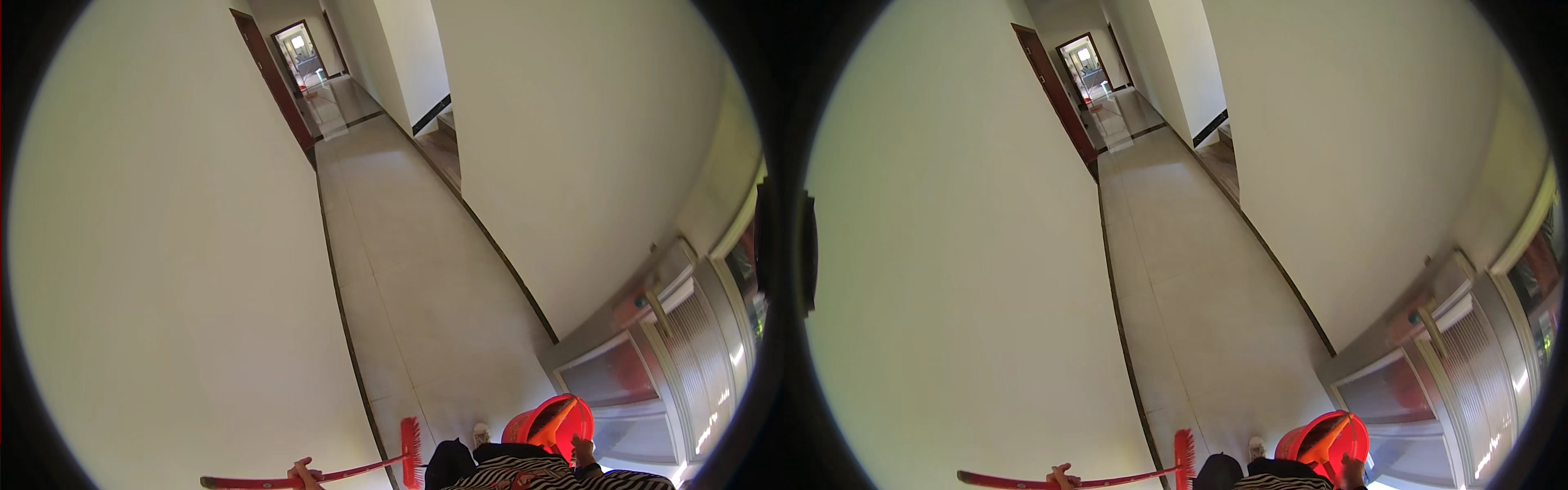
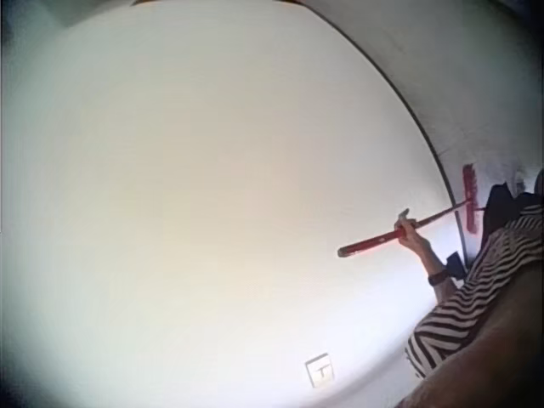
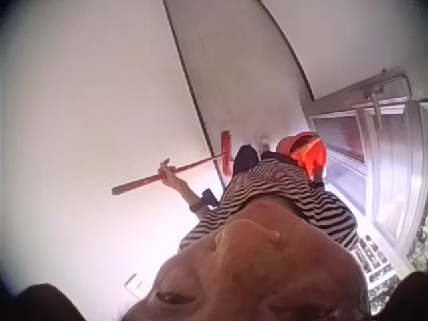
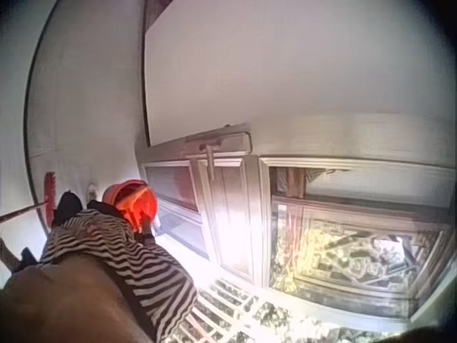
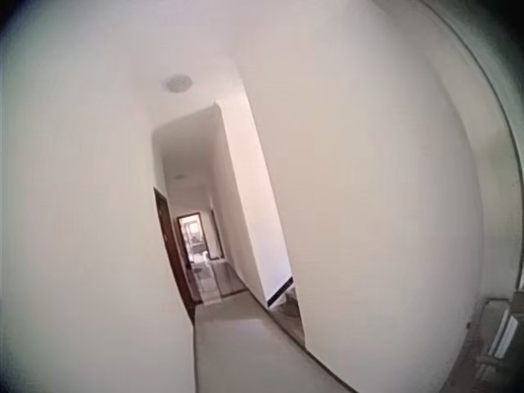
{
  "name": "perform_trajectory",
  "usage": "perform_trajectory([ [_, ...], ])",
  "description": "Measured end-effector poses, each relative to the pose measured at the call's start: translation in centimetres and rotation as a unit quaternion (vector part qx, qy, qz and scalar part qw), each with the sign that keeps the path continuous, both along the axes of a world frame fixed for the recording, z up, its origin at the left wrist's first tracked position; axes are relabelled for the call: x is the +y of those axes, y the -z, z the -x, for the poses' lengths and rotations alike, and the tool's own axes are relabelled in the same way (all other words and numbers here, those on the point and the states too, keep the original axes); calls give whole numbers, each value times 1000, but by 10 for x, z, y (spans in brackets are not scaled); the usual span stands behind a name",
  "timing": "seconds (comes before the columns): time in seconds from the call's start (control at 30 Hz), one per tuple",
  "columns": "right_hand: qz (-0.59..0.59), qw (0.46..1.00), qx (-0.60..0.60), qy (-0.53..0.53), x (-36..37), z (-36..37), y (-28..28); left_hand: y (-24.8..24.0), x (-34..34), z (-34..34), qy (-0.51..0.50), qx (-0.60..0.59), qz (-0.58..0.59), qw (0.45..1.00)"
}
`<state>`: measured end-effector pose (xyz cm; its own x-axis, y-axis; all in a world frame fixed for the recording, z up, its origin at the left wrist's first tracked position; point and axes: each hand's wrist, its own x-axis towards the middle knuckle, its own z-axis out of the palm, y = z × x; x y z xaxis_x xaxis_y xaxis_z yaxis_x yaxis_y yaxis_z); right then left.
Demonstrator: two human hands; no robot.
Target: The recorder is cleaning the bathroom sink and floor with a broom and a mop.
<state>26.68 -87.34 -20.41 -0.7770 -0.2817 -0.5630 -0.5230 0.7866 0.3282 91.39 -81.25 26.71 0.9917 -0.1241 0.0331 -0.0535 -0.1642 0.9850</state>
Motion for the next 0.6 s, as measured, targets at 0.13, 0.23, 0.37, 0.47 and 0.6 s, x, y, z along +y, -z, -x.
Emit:
perform_trajectory([
  [0.13, 362, 830, -364, 219, -83, -130, -206, 7, -66, -19, 20, -48, -1, 999],
  [0.23, 362, 832, -372, 198, -136, -151, -181, 7, -125, -63, 35, -49, 13, 998],
  [0.37, 343, 860, -322, 196, -220, -206, -203, 6, -196, -114, 21, -34, 7, 999],
  [0.47, 340, 852, -329, 224, -278, -249, -227, 3, -260, -161, 20, -15, 18, 1000],
  [0.6, 403, 827, -319, 226, -345, -296, -248, -2, -355, -226, 85, -22, 42, 995],
])
